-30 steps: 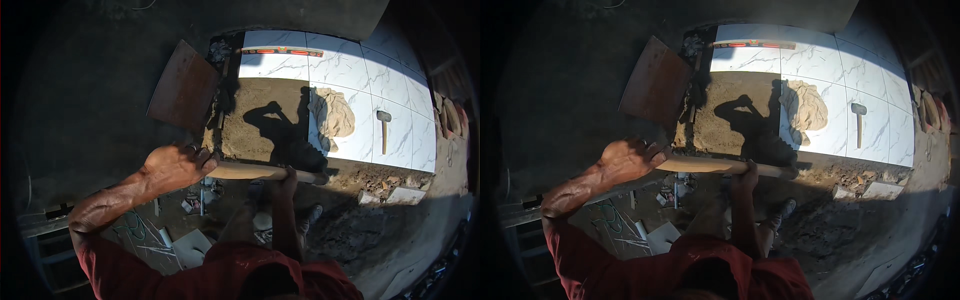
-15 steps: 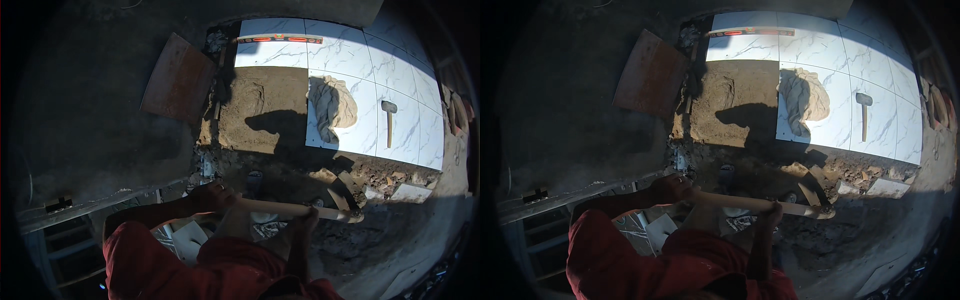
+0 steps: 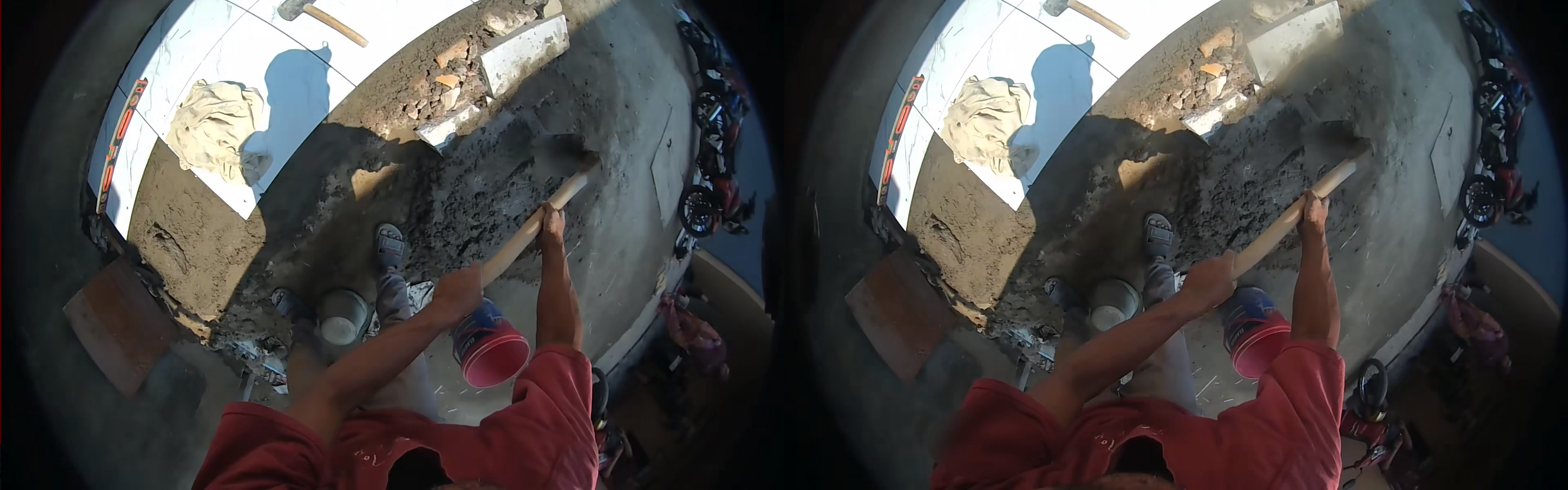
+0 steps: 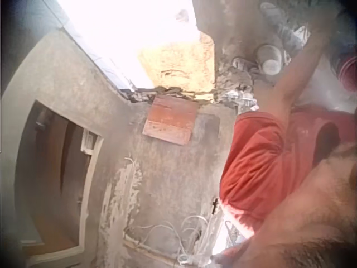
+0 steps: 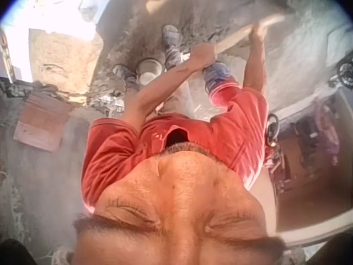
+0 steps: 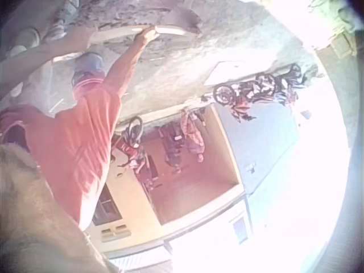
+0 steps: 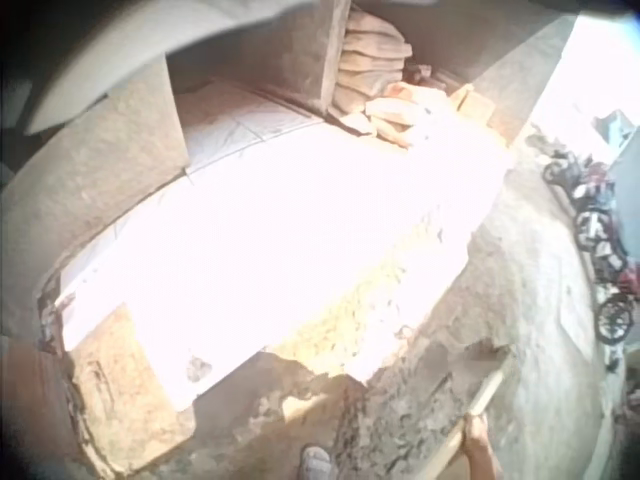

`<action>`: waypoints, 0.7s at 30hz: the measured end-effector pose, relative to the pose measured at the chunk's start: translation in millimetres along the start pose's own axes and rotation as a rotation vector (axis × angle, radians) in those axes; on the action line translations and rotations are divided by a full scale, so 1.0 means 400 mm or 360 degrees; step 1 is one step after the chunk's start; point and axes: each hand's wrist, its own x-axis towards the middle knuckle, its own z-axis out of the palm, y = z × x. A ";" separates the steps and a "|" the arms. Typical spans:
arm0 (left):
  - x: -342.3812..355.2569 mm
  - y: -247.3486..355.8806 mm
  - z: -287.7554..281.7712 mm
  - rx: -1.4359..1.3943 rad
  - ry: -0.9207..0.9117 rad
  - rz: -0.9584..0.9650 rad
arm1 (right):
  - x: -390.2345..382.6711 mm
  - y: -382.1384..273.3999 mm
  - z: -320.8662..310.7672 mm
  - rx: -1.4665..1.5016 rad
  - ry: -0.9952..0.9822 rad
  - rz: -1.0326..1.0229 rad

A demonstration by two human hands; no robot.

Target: The person spreads mortar using a trowel, levels it with the back of the trowel, and then places a large floor tile onto the prepared surface, pressing it into place by hand.

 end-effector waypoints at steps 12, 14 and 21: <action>0.006 0.164 0.253 -0.0380 -0.0057 -0.0352 | 0.035 0.150 -0.035 -0.0503 -0.0556 0.0203; -0.014 0.177 0.265 -0.0481 -0.0143 -0.0434 | 0.031 0.172 -0.053 -0.0769 -0.0661 0.0194; -0.052 0.293 0.073 -0.0813 -0.0495 -0.0271 | -0.003 0.064 -0.113 -0.0333 -0.0499 0.0538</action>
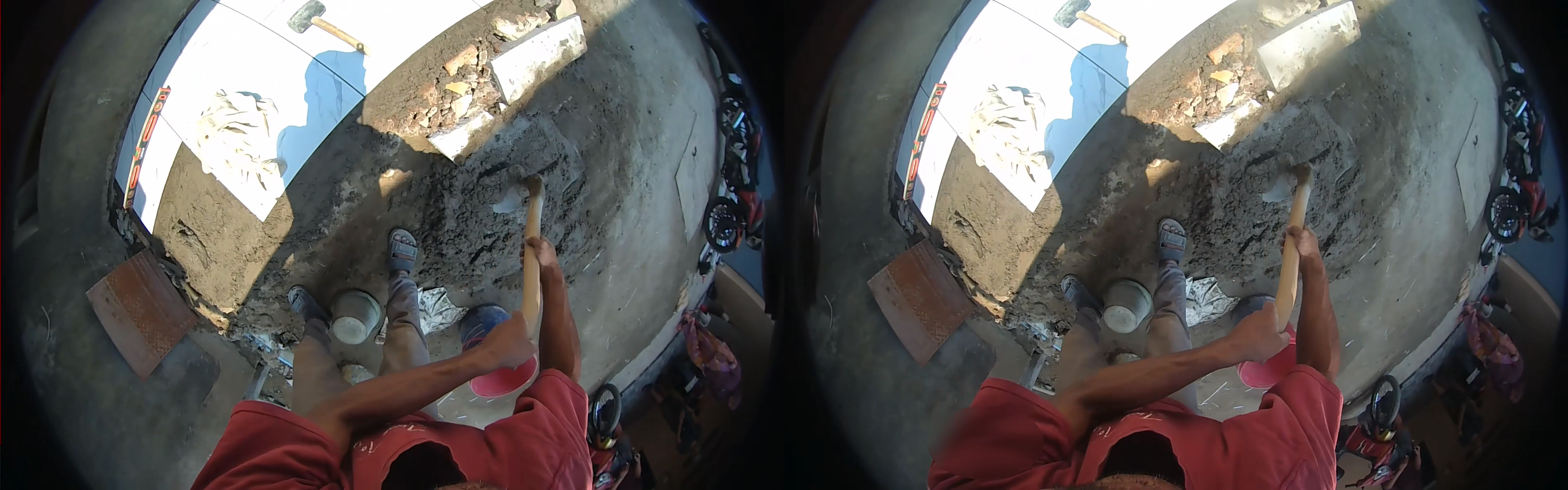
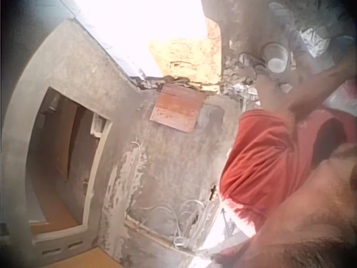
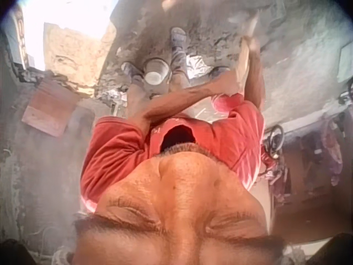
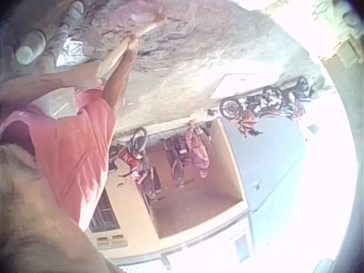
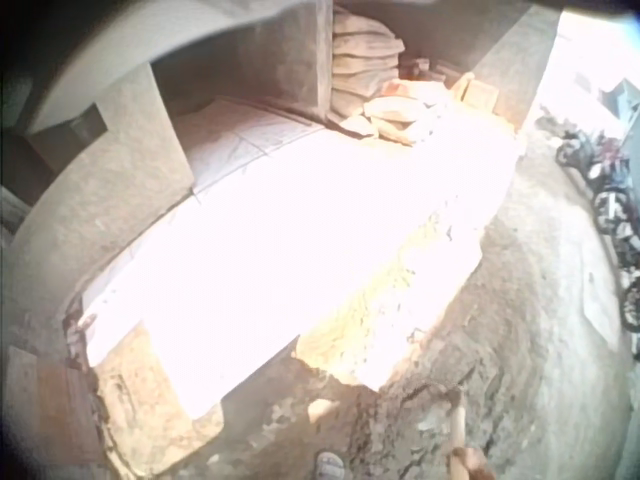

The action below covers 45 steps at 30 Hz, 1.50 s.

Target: The person spreads mortar using a trowel, levels it with the back of the trowel, and then places a large floor tile onto the prepared surface, pressing it into place by hand.

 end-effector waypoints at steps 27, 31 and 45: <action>-1.952 -0.693 -0.616 0.1775 0.1470 -0.1051 | -1.045 0.501 1.487 0.1232 -0.1305 0.0549; -1.885 -0.798 -0.550 0.1657 0.1456 -0.0880 | -1.044 0.514 1.402 0.1184 -0.1370 0.0384; -0.415 -0.436 -0.039 0.0555 0.1076 0.0728 | -0.203 0.132 0.210 -0.0397 0.0111 -0.0268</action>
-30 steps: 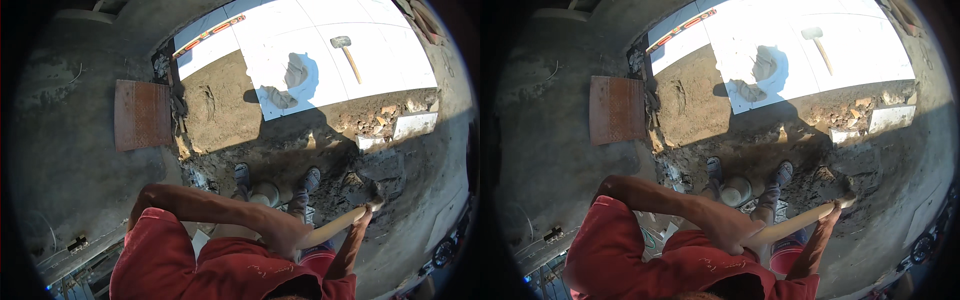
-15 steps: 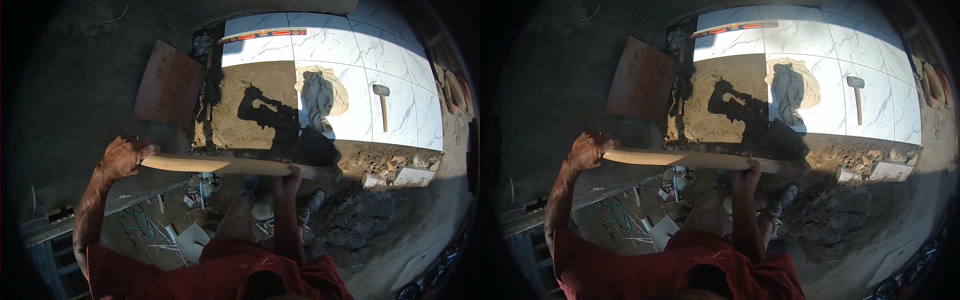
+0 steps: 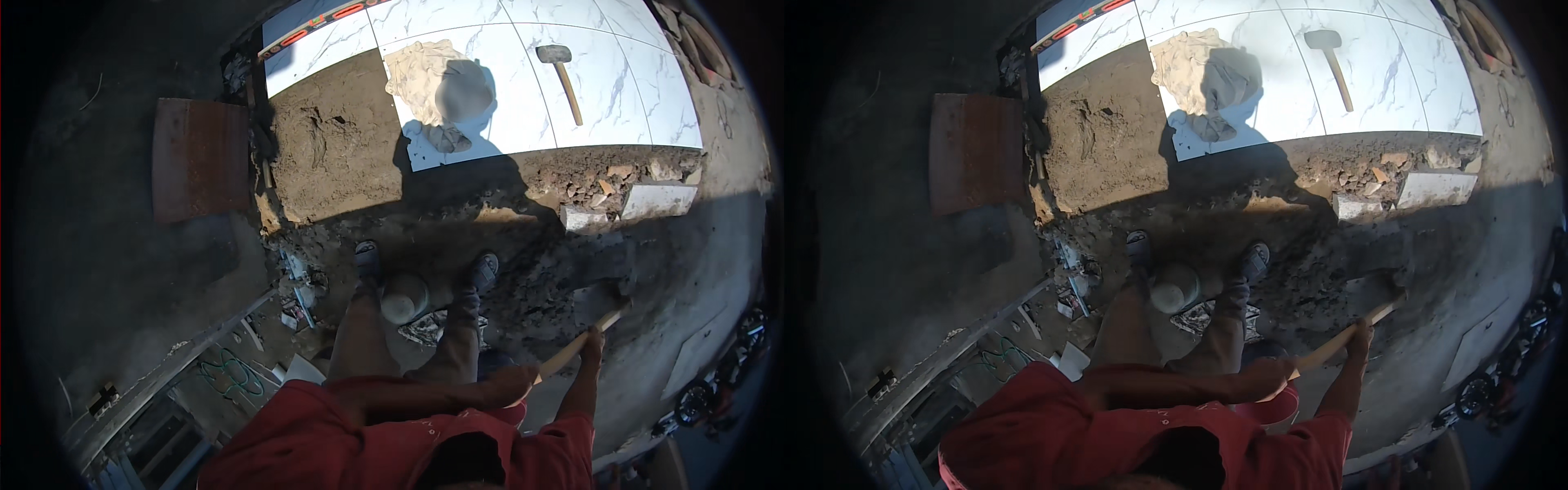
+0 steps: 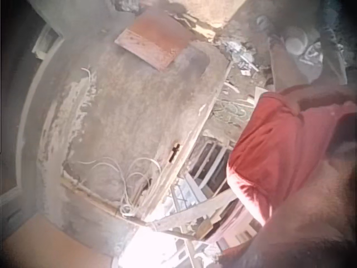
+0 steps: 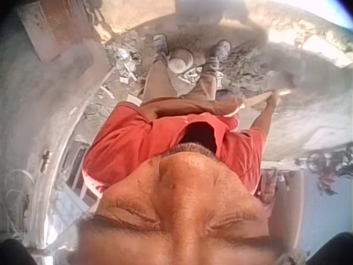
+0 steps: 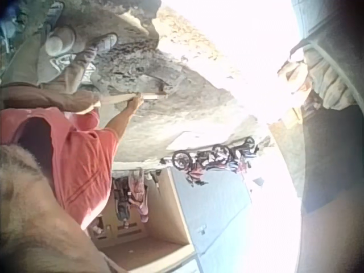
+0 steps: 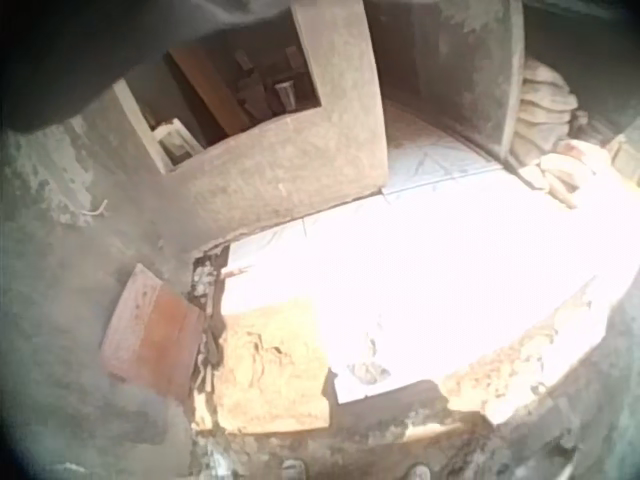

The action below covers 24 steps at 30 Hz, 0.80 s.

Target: The person spreads mortar using a trowel, levels it with the back of the trowel, and then places a large floor tile onto the prepared surface, pressing it into place by hand.

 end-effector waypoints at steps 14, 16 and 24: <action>-0.776 -0.701 -0.448 -0.0875 0.1788 -0.1908 | 0.226 -0.333 -0.010 -0.3299 -0.0695 -0.0619; -0.993 -0.719 -0.527 -0.0858 0.2034 -0.1881 | 0.297 -0.321 0.086 -0.3374 -0.0533 -0.0968; -1.430 -0.728 -0.761 -0.0424 0.2475 -0.1689 | 0.084 -0.353 0.016 -0.3410 0.0295 -0.0568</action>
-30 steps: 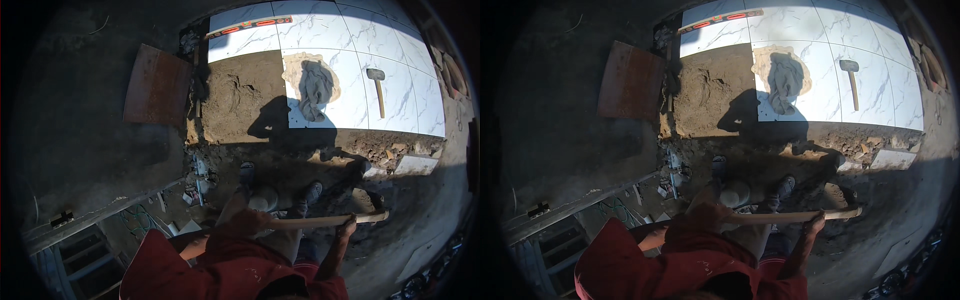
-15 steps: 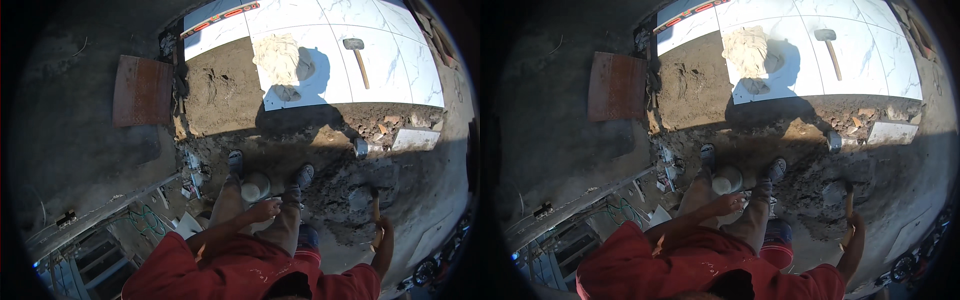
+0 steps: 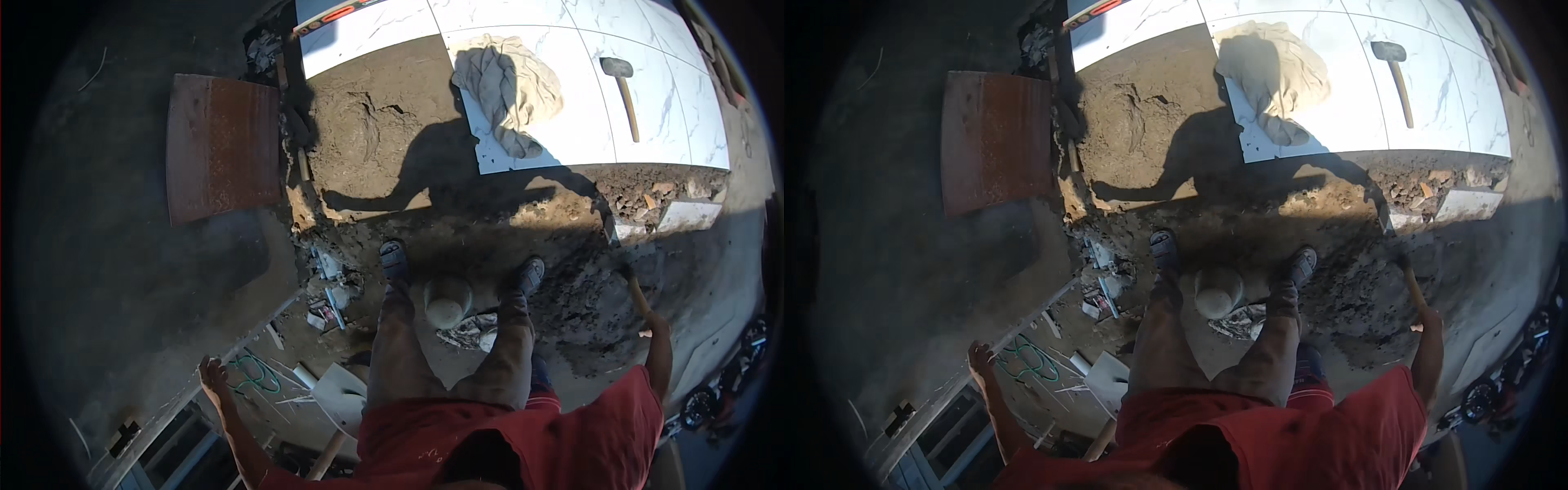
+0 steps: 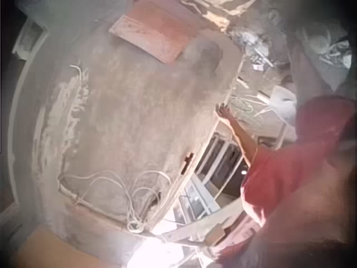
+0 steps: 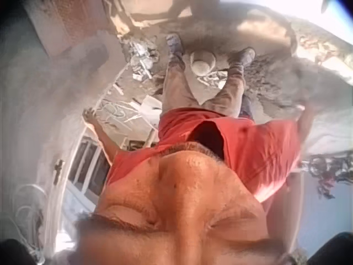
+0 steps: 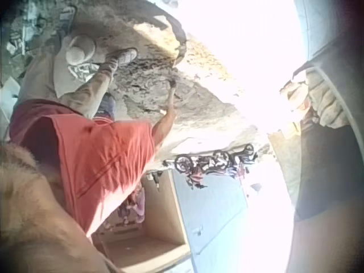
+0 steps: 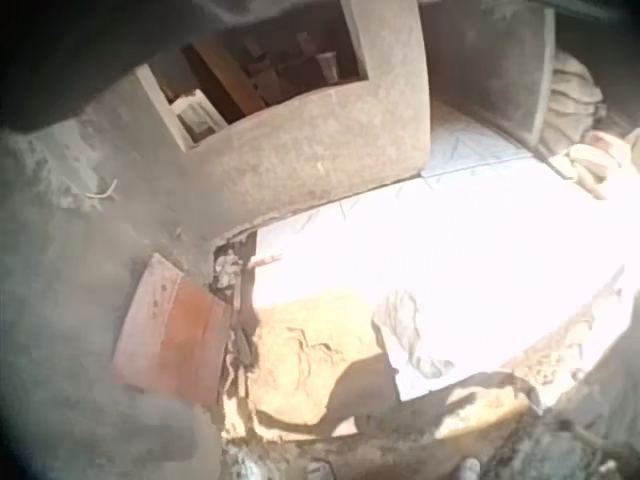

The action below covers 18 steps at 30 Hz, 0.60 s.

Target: The person spreads mortar using a trowel, levels it with the back of the trowel, and then places a large floor tile onto the prepared surface, pressing it into place by hand.

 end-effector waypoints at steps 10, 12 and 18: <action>0.242 -0.191 0.089 0.0517 -0.0858 -0.0340 | -0.370 -0.043 -0.097 -0.0239 0.0164 0.0683; 0.136 -0.183 0.179 0.0601 -0.0911 -0.0362 | -0.341 0.058 -0.095 -0.0146 0.0129 0.0792; -0.044 -0.092 0.161 0.0864 -0.1069 -0.0307 | -0.231 -0.041 -0.097 -0.0268 -0.0079 0.0861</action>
